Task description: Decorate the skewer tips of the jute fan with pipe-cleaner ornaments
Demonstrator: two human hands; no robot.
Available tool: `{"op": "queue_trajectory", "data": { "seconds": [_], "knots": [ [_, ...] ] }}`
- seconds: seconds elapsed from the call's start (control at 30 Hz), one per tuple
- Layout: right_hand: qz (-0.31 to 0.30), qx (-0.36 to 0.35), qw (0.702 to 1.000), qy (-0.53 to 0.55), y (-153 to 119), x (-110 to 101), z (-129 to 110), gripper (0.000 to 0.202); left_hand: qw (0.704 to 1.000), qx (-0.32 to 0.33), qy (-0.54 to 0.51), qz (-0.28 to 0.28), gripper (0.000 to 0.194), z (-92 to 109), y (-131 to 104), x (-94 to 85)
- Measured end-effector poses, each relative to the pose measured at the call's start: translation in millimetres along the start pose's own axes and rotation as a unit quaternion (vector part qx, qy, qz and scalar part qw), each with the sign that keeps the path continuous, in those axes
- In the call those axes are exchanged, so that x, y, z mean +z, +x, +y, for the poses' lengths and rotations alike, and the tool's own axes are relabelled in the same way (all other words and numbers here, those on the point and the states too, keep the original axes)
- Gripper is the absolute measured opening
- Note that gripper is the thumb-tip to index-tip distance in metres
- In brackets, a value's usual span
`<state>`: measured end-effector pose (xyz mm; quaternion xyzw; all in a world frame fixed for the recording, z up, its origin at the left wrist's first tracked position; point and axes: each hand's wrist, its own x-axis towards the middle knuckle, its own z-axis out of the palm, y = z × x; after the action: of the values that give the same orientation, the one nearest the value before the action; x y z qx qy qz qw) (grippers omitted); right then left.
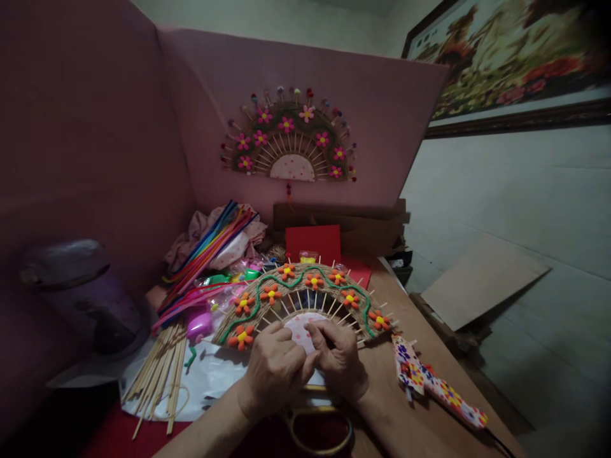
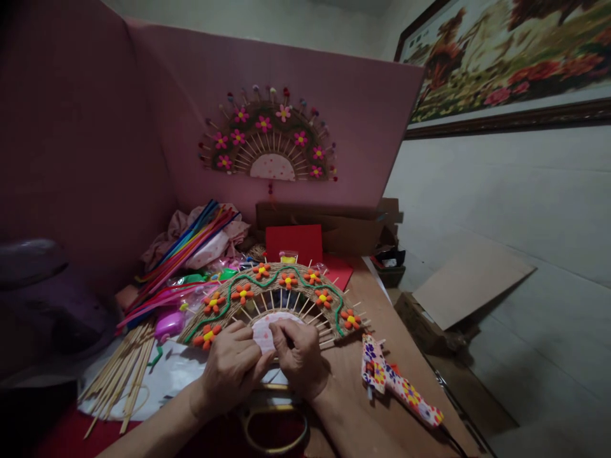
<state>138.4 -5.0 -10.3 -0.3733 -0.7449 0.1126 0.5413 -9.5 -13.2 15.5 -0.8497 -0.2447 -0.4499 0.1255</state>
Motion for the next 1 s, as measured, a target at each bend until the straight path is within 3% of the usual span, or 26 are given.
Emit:
{"op": "queue_trajectory", "data": {
  "seconds": [1.0],
  "knots": [
    [-0.022, -0.009, 1.0, 0.019, -2.1, 0.2, 7.5, 0.012, 1.0, -0.007, 0.016, -0.015, 0.031, 1.0, -6.3, 4.3]
  ]
}}
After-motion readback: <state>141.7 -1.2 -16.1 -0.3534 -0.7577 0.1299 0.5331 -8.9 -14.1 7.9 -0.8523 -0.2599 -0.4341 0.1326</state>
